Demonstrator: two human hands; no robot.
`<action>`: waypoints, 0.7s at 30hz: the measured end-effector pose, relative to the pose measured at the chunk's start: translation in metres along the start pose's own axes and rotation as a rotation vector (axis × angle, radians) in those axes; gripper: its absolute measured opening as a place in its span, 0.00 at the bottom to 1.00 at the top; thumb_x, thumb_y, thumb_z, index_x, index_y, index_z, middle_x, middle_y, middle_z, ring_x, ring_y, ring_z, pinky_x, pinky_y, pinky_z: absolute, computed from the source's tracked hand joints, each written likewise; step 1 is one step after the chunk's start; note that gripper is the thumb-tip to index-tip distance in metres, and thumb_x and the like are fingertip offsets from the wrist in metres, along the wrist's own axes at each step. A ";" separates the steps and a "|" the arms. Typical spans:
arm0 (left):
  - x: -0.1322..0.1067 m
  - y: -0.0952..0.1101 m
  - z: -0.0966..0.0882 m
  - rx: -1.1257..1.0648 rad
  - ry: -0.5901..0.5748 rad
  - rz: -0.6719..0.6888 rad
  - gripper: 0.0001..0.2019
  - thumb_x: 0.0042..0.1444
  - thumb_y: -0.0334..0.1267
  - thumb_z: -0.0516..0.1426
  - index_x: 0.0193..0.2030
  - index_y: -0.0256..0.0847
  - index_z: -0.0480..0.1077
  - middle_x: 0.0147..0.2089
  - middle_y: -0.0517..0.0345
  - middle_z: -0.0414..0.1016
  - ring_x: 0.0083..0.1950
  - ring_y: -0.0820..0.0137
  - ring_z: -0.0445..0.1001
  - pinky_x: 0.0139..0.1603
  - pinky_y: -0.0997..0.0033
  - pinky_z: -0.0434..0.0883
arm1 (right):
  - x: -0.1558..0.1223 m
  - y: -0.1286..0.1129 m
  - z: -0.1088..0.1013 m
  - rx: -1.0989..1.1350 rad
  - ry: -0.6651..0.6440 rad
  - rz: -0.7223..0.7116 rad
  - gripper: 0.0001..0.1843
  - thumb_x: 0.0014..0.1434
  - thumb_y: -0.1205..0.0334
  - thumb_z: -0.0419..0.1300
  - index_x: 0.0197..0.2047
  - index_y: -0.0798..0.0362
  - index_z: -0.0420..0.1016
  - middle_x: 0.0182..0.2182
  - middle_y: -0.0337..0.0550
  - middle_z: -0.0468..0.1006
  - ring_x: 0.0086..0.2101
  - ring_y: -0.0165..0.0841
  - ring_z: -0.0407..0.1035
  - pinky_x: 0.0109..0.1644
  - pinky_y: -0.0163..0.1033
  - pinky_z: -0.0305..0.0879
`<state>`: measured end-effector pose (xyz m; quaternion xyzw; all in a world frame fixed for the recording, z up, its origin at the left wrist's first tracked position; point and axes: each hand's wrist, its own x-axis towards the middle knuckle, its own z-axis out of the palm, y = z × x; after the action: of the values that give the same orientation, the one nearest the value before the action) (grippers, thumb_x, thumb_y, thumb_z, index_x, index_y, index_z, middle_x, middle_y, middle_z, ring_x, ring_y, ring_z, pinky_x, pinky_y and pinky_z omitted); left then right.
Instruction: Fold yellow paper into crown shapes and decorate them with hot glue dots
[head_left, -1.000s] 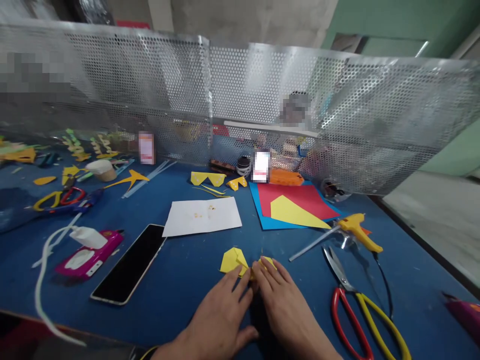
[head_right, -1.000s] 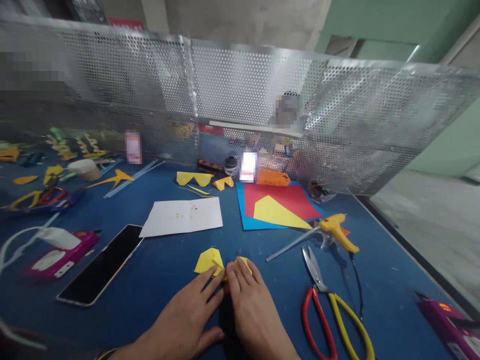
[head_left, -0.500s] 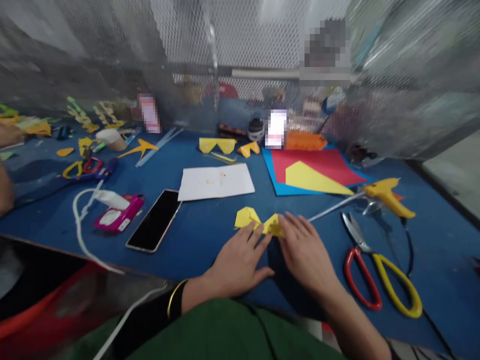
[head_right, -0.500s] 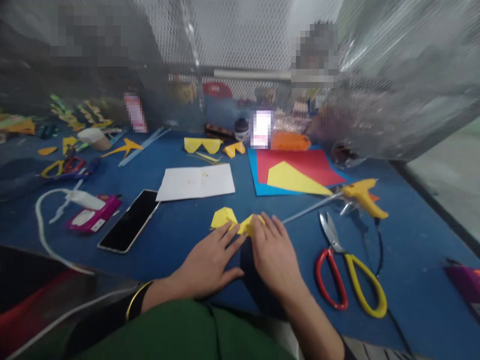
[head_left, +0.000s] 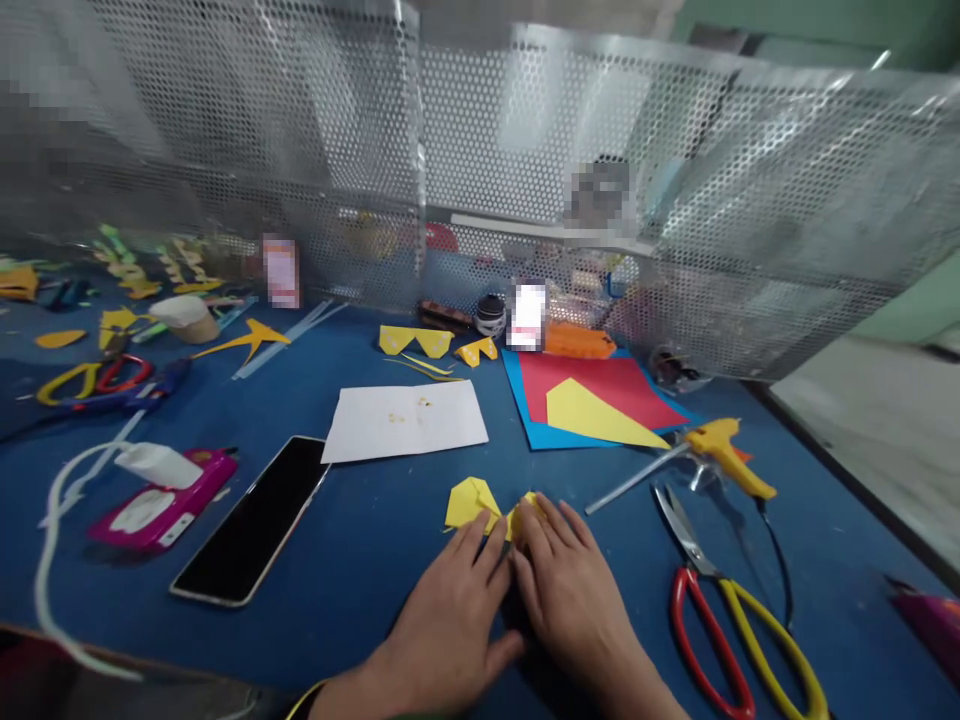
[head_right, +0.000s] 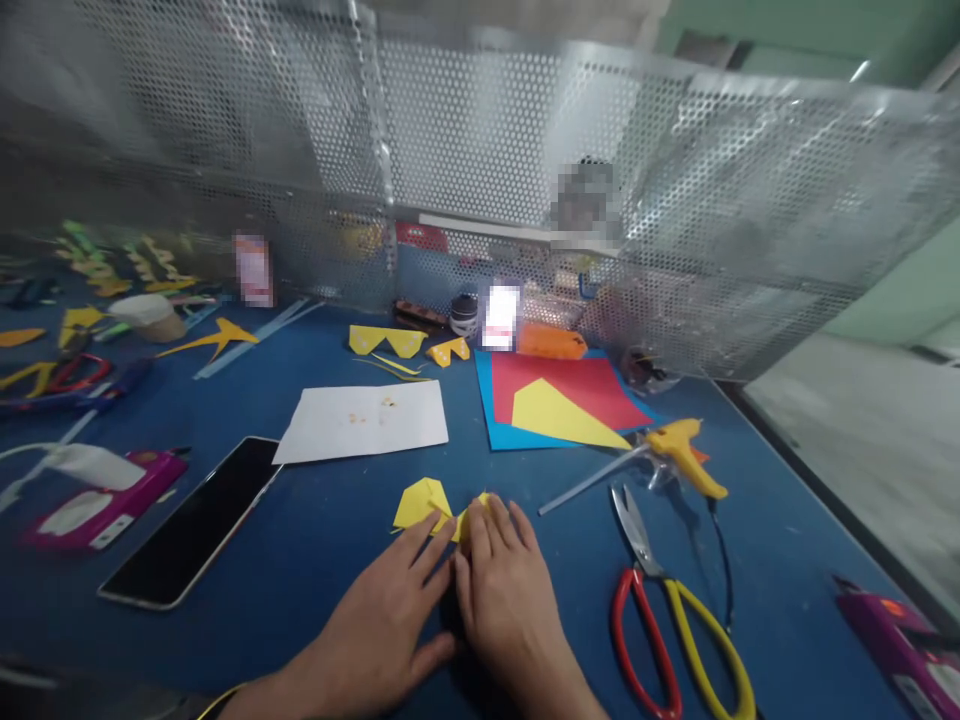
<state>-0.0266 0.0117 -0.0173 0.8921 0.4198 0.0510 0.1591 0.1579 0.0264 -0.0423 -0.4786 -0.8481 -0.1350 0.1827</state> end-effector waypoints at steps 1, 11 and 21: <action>0.000 -0.001 0.000 -0.004 -0.012 -0.002 0.35 0.59 0.49 0.62 0.70 0.36 0.62 0.75 0.39 0.55 0.76 0.44 0.53 0.72 0.39 0.59 | 0.000 -0.001 0.001 -0.008 0.007 0.015 0.22 0.70 0.60 0.49 0.60 0.60 0.73 0.57 0.51 0.79 0.59 0.44 0.70 0.64 0.51 0.60; -0.001 0.003 0.005 -0.023 0.070 0.001 0.32 0.64 0.54 0.56 0.67 0.32 0.65 0.74 0.36 0.57 0.76 0.43 0.51 0.73 0.41 0.57 | 0.005 -0.001 -0.011 0.014 -0.114 0.062 0.32 0.71 0.51 0.46 0.63 0.70 0.68 0.59 0.62 0.75 0.61 0.49 0.67 0.66 0.54 0.58; 0.002 0.005 0.004 -0.028 0.091 0.025 0.32 0.63 0.50 0.56 0.68 0.31 0.63 0.75 0.35 0.55 0.77 0.45 0.50 0.75 0.43 0.54 | 0.007 -0.008 -0.018 0.021 -0.163 0.078 0.34 0.72 0.49 0.44 0.64 0.72 0.66 0.59 0.65 0.75 0.63 0.52 0.64 0.69 0.59 0.51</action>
<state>-0.0202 0.0090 -0.0199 0.8917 0.4148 0.0995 0.1515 0.1506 0.0203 -0.0232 -0.5187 -0.8423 -0.0796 0.1230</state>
